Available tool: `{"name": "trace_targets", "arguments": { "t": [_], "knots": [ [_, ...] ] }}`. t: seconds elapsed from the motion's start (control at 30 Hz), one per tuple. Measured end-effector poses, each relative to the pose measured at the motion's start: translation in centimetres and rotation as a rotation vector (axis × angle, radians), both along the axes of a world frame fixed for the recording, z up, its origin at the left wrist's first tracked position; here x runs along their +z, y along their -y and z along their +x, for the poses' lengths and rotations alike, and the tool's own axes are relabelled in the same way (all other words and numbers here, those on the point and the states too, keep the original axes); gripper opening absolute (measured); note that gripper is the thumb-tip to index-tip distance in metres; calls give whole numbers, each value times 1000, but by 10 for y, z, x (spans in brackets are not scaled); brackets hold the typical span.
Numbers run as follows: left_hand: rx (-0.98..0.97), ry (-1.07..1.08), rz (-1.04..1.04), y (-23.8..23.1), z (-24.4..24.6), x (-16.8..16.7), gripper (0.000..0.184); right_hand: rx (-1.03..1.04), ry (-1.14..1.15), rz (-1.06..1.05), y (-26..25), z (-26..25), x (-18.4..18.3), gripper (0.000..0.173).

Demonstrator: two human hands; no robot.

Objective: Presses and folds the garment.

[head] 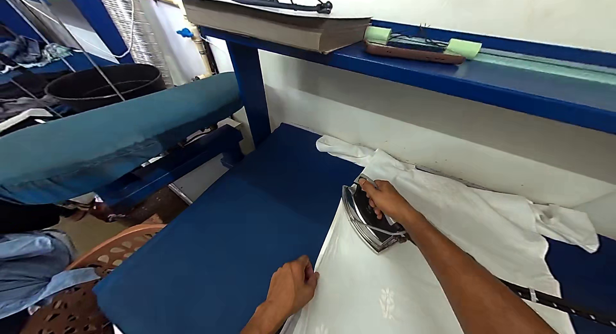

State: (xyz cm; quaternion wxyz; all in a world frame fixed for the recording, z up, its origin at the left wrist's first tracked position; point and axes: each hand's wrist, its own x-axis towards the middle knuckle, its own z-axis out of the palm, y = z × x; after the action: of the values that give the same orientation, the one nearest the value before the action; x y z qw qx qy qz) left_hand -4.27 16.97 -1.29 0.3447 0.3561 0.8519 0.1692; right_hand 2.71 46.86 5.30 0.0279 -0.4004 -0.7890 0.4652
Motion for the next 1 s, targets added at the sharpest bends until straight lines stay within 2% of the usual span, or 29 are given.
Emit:
{"name": "trace_targets", "arguments": {
  "t": [0.13,0.23,0.33,0.4,0.5,0.63,0.73,1.0],
  "knots": [
    [108,65,106,1,0,-11,28,16,7,-33,19,2,0,57],
    [190,196,171,6,-4,-22,38,23,16,-20,33,4,-2,58],
    [224,316,189,9,-9,-20,48,-20,53,144,53,12,0,63],
    [199,350,177,12,-14,-21,43,-44,71,221,58,14,-2,66],
    [99,273,91,10,-16,-16,38,-62,89,240,52,8,-2,65],
    [-94,48,-177,2,0,8,44,-72,113,255,31,-14,-1,64],
    [-142,-39,-281,3,11,18,50,-76,110,259,23,-25,1,62],
    [-119,40,-288,10,7,20,43,-75,58,94,29,-20,2,60]
  ]
}}
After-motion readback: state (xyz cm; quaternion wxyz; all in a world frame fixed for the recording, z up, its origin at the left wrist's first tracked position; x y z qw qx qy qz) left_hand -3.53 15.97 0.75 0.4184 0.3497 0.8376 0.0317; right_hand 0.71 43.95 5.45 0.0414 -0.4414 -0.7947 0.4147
